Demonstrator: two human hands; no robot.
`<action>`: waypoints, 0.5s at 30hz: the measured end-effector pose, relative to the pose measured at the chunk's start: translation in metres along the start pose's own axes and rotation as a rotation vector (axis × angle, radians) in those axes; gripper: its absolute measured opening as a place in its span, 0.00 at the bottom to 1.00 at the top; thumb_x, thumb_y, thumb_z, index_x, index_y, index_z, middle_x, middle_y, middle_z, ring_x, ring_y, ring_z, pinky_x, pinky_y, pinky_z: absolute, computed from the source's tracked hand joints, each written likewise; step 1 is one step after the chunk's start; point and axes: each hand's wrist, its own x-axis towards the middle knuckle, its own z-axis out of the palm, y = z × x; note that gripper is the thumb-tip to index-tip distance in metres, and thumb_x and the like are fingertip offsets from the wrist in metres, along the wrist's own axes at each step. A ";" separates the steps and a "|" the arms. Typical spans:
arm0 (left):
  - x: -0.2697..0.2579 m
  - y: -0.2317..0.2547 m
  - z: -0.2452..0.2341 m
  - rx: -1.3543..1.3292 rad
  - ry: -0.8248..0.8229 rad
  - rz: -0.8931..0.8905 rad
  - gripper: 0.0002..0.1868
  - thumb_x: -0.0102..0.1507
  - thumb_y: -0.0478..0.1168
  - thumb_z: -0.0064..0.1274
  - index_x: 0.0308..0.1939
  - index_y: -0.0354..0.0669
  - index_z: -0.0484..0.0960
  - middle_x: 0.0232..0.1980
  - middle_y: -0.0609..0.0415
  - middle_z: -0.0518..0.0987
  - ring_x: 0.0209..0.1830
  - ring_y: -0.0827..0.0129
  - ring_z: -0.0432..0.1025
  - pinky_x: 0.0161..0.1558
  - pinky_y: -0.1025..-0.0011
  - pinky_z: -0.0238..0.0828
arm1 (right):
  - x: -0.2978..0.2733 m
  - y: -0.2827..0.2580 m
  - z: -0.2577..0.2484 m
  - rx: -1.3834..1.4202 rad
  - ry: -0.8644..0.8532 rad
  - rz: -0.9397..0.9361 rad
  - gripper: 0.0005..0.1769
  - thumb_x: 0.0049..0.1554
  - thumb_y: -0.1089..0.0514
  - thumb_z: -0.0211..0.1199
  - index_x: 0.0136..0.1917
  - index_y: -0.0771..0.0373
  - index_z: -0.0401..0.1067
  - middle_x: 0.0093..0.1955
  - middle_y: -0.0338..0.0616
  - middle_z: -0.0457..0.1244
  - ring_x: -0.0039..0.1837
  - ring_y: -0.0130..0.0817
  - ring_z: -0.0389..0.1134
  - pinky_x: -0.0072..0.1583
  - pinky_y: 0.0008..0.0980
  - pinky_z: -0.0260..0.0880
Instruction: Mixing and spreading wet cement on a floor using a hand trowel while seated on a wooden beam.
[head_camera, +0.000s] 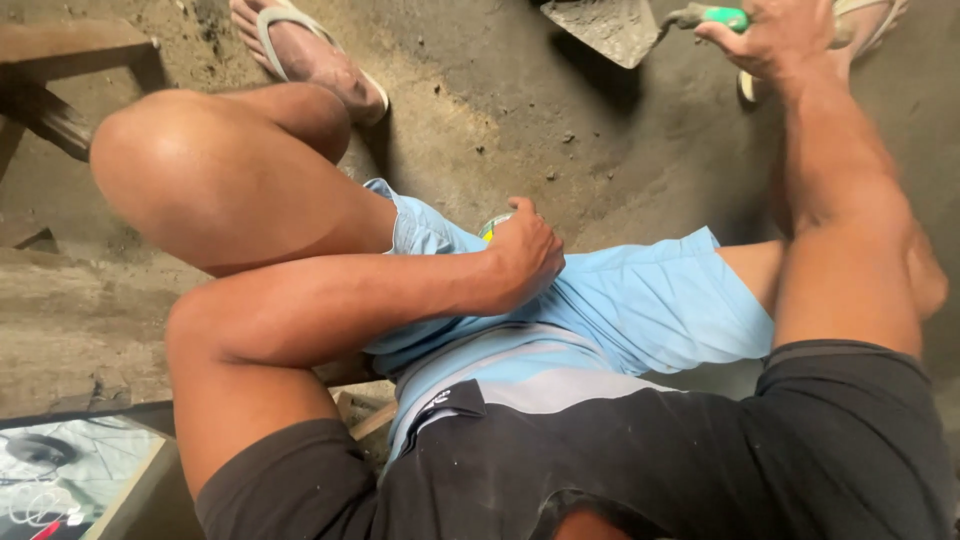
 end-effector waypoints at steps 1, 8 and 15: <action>-0.002 0.003 -0.001 -0.006 0.003 0.018 0.21 0.72 0.42 0.33 0.65 0.52 0.77 0.59 0.51 0.81 0.57 0.50 0.76 0.57 0.35 0.63 | -0.011 0.009 0.007 -0.082 0.115 -0.045 0.48 0.77 0.05 0.45 0.42 0.42 0.77 0.38 0.30 0.69 0.41 0.39 0.70 0.38 0.39 0.64; -0.003 0.009 0.001 0.010 -0.011 0.075 0.21 0.72 0.42 0.33 0.63 0.54 0.79 0.60 0.51 0.81 0.57 0.48 0.76 0.53 0.35 0.67 | -0.018 0.026 -0.034 -0.165 -0.279 -0.052 0.57 0.68 0.00 0.32 0.35 0.45 0.76 0.33 0.31 0.68 0.41 0.35 0.72 0.43 0.35 0.64; -0.013 0.000 -0.005 0.001 -0.020 0.049 0.21 0.72 0.41 0.33 0.66 0.55 0.77 0.61 0.53 0.80 0.57 0.47 0.76 0.58 0.35 0.64 | 0.024 0.019 -0.001 -0.090 -0.236 0.033 0.58 0.65 -0.05 0.32 0.43 0.41 0.79 0.42 0.35 0.70 0.52 0.43 0.68 0.45 0.41 0.61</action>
